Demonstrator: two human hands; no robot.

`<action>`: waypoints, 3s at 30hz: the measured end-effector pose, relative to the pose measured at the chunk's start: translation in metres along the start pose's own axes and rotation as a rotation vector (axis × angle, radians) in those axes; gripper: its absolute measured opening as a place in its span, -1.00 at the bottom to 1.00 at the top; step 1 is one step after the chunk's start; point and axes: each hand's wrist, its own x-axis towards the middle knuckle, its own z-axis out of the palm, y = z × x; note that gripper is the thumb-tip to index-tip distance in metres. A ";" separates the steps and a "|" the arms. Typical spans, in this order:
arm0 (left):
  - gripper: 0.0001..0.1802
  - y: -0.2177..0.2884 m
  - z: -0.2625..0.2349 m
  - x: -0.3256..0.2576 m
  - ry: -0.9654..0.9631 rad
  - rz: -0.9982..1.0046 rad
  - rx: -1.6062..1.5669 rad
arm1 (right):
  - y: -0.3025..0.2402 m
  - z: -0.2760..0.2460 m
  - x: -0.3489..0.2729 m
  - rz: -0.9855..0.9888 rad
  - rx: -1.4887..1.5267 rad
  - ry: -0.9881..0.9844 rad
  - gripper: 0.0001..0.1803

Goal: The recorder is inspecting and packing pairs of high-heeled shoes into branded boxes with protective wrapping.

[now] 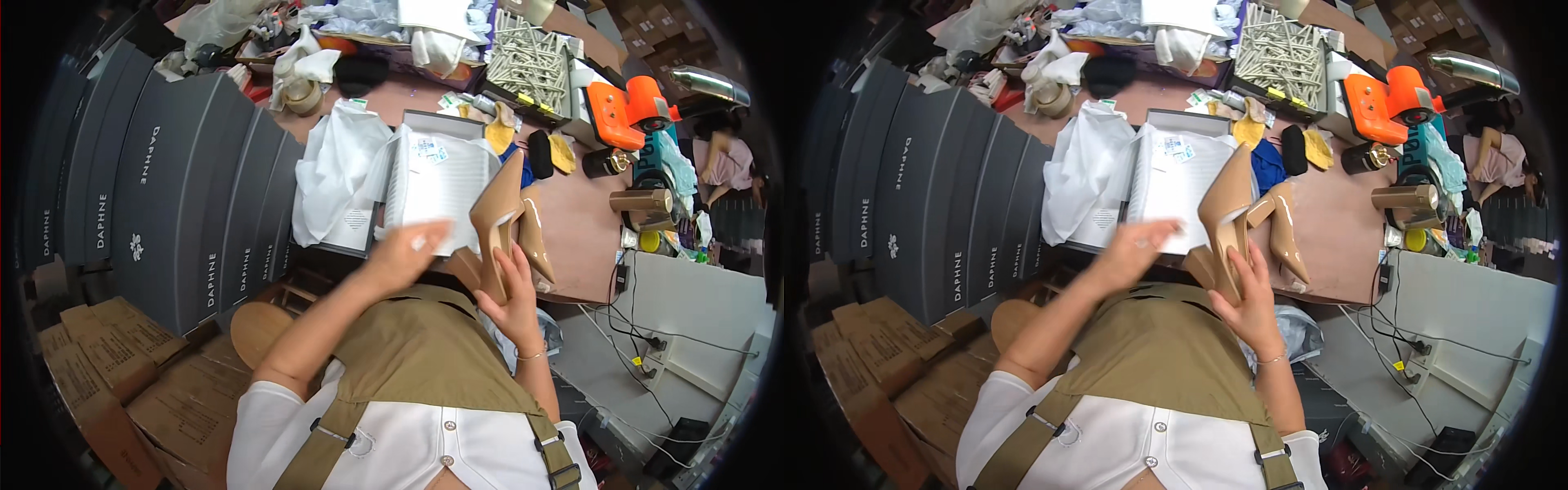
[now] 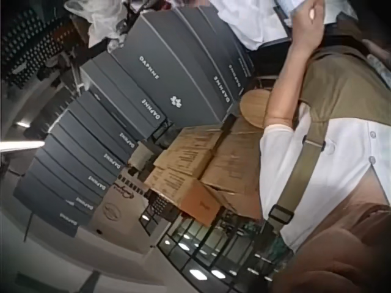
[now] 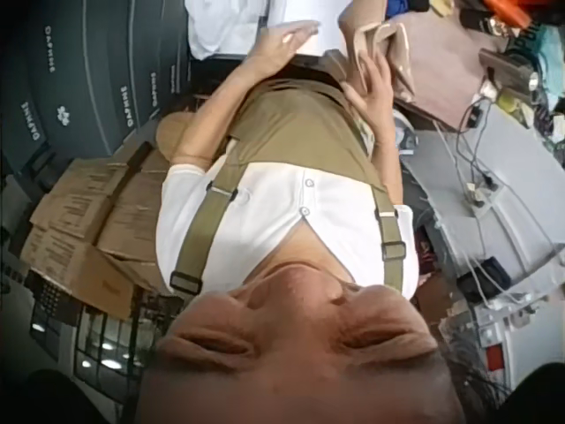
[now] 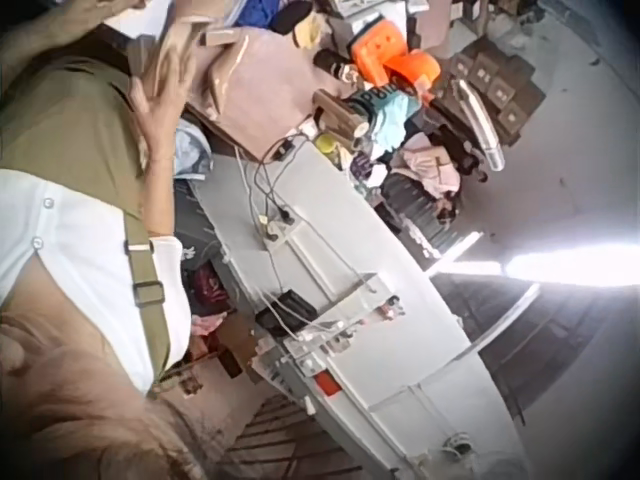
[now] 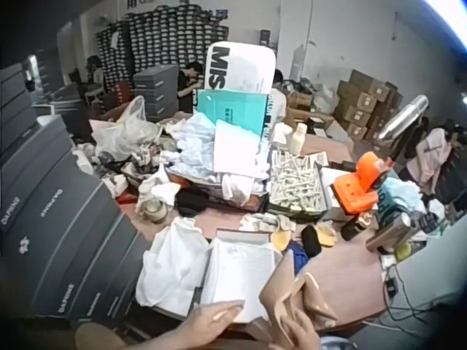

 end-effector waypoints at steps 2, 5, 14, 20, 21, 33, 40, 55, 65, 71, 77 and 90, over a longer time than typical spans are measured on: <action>-0.57 0.005 -0.055 0.052 0.334 0.121 0.449 | 0.026 -0.025 -0.010 0.080 0.257 -0.070 -0.25; -0.39 -0.029 -0.126 0.134 0.128 -0.015 1.033 | 0.045 -0.046 -0.014 0.028 0.359 -0.188 -0.23; -0.75 -0.188 -0.222 0.144 0.503 -0.217 0.193 | 0.072 -0.033 -0.025 0.094 0.668 -0.113 -0.20; -0.77 0.071 -0.088 0.106 0.167 0.445 0.524 | 0.051 -0.039 -0.046 0.231 1.110 -0.040 -0.14; -0.74 0.097 -0.043 0.100 0.005 0.530 0.658 | 0.044 -0.035 -0.054 0.221 1.192 0.032 -0.11; -0.68 0.026 -0.028 0.030 -0.024 0.698 0.816 | -0.032 0.006 -0.143 0.333 1.410 -0.093 -0.02; -0.61 0.037 -0.040 -0.032 0.032 0.761 0.844 | -0.023 0.035 -0.052 0.323 1.489 -0.091 -0.36; -0.46 0.060 0.015 -0.050 -0.139 0.714 0.519 | 0.046 0.046 -0.112 0.079 2.096 -0.320 -0.25; -0.59 0.103 0.058 -0.087 -0.304 1.150 0.360 | -0.064 0.045 -0.107 0.111 1.259 0.419 -0.55; -0.58 0.080 0.066 -0.095 -0.470 1.084 0.314 | -0.022 0.043 -0.114 0.154 1.839 0.344 -0.38; -0.61 0.081 0.101 -0.070 -0.467 1.117 0.196 | 0.007 0.050 -0.109 0.228 1.164 0.541 -0.39; -0.48 -0.010 0.194 0.128 -0.402 0.669 0.653 | 0.168 -0.086 -0.135 0.485 0.213 0.643 -0.34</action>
